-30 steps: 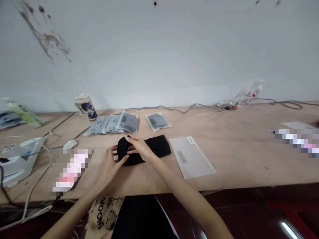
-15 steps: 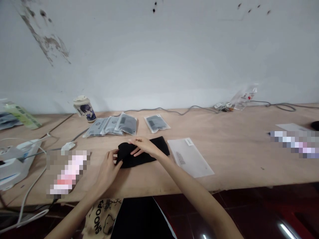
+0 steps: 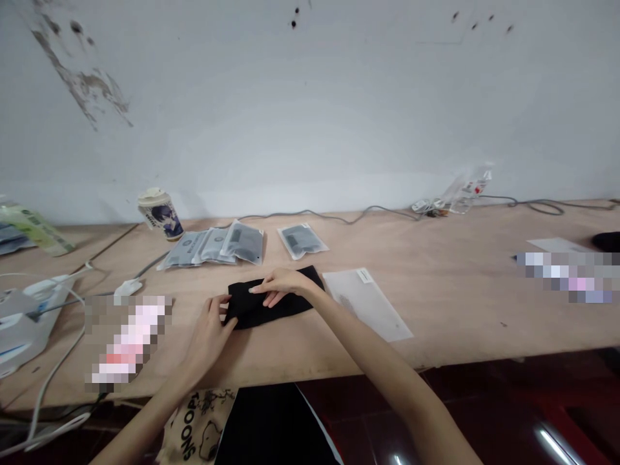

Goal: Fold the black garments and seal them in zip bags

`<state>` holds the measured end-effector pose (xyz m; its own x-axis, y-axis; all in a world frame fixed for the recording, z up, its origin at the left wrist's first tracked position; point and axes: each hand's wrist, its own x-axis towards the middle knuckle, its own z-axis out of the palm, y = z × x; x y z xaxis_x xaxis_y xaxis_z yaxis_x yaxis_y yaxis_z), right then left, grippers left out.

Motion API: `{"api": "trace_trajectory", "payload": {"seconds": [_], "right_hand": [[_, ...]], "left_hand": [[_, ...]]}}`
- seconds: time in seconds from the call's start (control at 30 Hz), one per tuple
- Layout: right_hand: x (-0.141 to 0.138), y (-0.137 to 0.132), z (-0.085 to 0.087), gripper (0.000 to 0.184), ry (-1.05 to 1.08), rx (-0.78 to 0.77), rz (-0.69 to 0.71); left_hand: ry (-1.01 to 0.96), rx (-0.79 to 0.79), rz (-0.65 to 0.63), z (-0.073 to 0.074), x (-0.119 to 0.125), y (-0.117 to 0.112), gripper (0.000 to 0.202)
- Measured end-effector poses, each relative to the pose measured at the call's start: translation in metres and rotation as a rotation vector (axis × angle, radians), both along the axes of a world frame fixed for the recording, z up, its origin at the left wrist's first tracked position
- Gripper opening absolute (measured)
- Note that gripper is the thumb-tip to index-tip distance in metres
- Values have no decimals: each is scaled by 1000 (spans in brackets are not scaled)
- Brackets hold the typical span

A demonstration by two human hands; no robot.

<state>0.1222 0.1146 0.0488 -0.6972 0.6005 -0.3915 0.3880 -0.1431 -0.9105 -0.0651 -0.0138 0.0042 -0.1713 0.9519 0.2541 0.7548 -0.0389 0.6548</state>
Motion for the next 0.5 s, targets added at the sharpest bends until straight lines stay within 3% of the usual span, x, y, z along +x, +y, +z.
{"api": "trace_trajectory", "payload": {"seconds": [0.23, 0.5], "right_hand": [[4, -1, 3, 39, 127, -47, -76], [7, 1, 0, 39, 91, -34, -58]], "left_hand": [[-24, -33, -6, -2, 0, 0, 25], [12, -11, 6, -9, -1, -1, 21]]}}
